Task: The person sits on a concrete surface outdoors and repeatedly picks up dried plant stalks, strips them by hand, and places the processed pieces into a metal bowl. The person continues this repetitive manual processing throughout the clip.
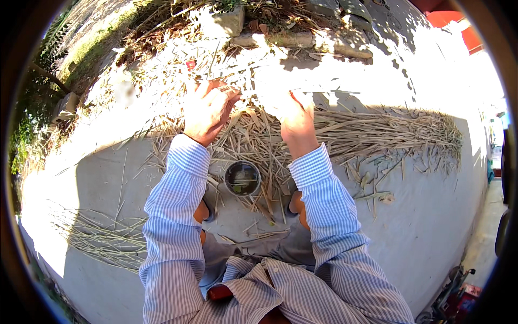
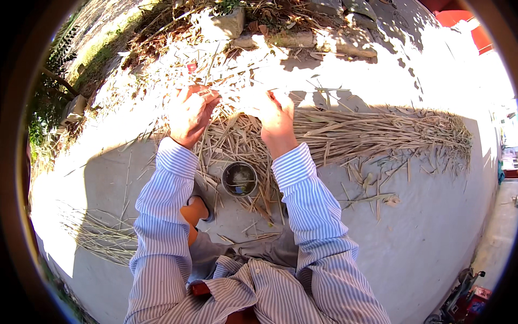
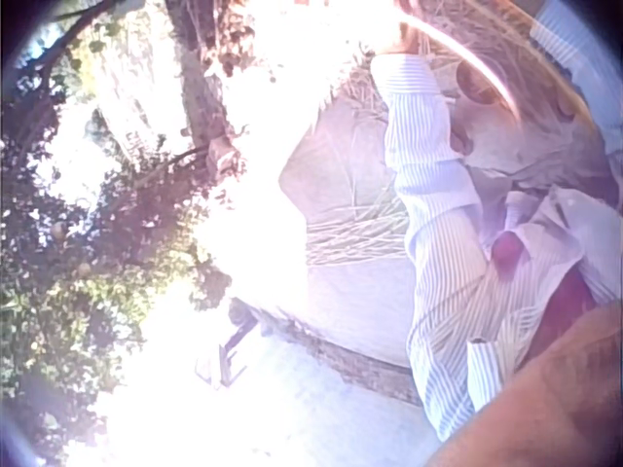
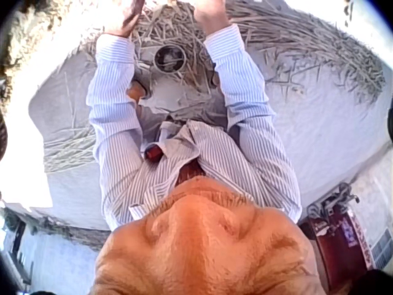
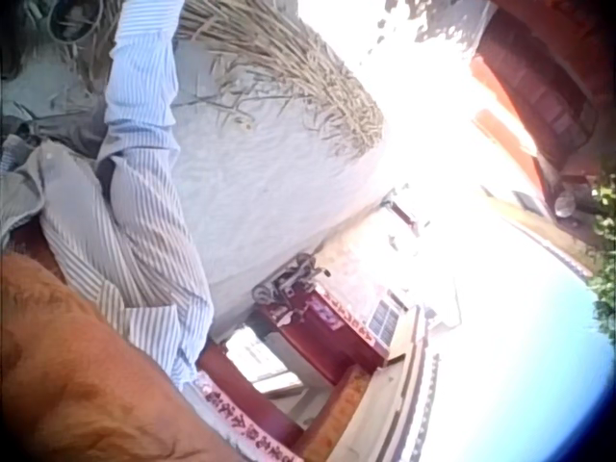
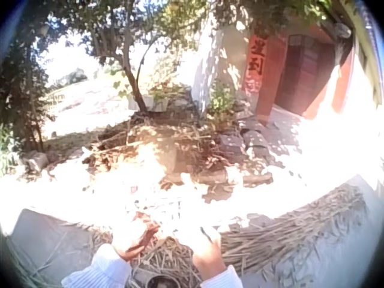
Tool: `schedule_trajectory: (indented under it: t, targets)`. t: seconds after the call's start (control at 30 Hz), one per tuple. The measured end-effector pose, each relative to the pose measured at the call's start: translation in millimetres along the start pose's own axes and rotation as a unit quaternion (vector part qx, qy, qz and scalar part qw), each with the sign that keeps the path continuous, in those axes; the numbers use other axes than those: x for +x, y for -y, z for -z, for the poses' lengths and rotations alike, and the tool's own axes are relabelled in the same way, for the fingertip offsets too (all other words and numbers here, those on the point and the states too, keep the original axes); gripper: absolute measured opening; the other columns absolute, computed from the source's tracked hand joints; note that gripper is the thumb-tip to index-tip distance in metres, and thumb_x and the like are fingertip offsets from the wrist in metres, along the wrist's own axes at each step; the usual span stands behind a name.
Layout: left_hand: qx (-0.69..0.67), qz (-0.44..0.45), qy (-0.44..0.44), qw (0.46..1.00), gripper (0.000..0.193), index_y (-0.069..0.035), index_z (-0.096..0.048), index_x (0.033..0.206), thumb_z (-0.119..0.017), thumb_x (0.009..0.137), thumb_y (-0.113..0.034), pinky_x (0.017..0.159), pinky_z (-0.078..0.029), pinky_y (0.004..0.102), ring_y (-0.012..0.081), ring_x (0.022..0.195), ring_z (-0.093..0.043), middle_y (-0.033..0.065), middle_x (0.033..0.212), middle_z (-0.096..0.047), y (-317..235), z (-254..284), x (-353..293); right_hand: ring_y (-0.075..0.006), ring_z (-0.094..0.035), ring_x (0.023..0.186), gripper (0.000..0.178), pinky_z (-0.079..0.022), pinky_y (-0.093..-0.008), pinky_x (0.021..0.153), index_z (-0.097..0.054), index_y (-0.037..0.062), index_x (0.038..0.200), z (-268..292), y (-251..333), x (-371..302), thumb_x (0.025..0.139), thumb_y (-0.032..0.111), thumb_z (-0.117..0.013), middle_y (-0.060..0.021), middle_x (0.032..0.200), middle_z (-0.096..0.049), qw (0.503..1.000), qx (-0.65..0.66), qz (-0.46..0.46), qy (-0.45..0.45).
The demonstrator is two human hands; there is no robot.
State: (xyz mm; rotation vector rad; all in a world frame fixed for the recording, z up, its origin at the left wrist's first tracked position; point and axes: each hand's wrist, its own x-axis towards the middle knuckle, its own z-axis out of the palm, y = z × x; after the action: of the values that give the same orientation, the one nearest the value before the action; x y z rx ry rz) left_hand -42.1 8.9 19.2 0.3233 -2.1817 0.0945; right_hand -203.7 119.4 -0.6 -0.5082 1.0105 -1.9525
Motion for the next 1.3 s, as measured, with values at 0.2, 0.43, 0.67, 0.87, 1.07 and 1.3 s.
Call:
schedule_trajectory:
  t: [0.2,0.43,0.67,0.87,1.07,1.3]
  targets:
    - [-0.207,0.262,-0.103,0.937,0.010,-0.007,-0.064,0.081,-0.074,0.078,-0.006,0.068,-0.048,0.0278,0.0161,0.072,-0.062,0.0041,0.078,-0.065,-0.3,-5.3,-8.3,-0.0229,-0.068,0.081,0.016,-0.058,-0.0330,0.071,-0.058,-0.0031,0.103,5.6,-5.8,2.4,0.093,0.009,-0.055,-0.0121,0.090,-0.065,0.998,-0.025,-0.037,-0.037]
    - [-0.350,0.475,-0.420,0.689,0.015,-0.004,-0.064,0.087,-0.069,0.087,-0.018,0.073,-0.050,0.0277,0.0139,0.072,-0.063,0.0053,0.076,-0.066,104.6,74.4,-26.0,-0.0128,-0.063,0.074,0.008,-0.055,-0.0283,0.066,-0.059,0.0021,0.094,32.9,-5.7,16.0,0.089,0.008,-0.062,-0.0035,0.086,-0.062,0.995,-0.080,-0.005,-0.053]
    - [0.229,0.285,-0.026,0.930,0.031,0.000,-0.060,0.104,-0.073,0.080,-0.016,0.076,-0.049,0.0367,0.0261,0.094,-0.059,0.0130,0.094,-0.064,93.9,75.9,-43.1,-0.0132,-0.064,0.079,0.010,-0.055,-0.0266,0.068,-0.062,0.0020,0.098,14.1,9.8,7.2,0.089,0.006,-0.059,-0.0039,0.086,-0.064,0.997,-0.080,-0.022,0.000]
    - [-0.134,0.163,0.105,0.972,0.014,-0.009,-0.063,0.088,-0.069,0.079,-0.017,0.071,-0.046,0.0365,0.0234,0.076,-0.063,0.0040,0.078,-0.067,5.3,17.0,-5.4,-0.0167,-0.065,0.082,0.020,-0.056,-0.0282,0.071,-0.060,-0.0016,0.106,-10.2,-10.6,0.6,0.088,0.006,-0.061,-0.0075,0.091,-0.063,0.997,-0.042,-0.052,0.036]
    - [-0.181,0.269,0.248,0.913,0.012,-0.002,-0.063,0.083,-0.068,0.080,-0.013,0.061,-0.051,0.0303,0.0208,0.067,-0.067,0.0108,0.073,-0.066,25.1,32.2,-18.2,-0.0187,-0.065,0.090,0.027,-0.054,-0.0301,0.079,-0.058,-0.0043,0.114,20.3,17.5,19.4,0.089,0.006,-0.057,-0.0100,0.102,-0.064,0.994,-0.071,0.052,0.072]
    - [-0.321,0.372,0.245,0.836,0.028,0.001,-0.065,0.097,-0.073,0.081,-0.021,0.071,-0.052,0.0270,0.0154,0.078,-0.066,0.0097,0.083,-0.069,5.4,28.5,-14.2,-0.0156,-0.064,0.085,0.025,-0.053,-0.0284,0.076,-0.060,-0.0031,0.111,14.9,19.4,16.5,0.088,0.006,-0.060,-0.0076,0.096,-0.065,0.996,-0.055,0.061,0.031]
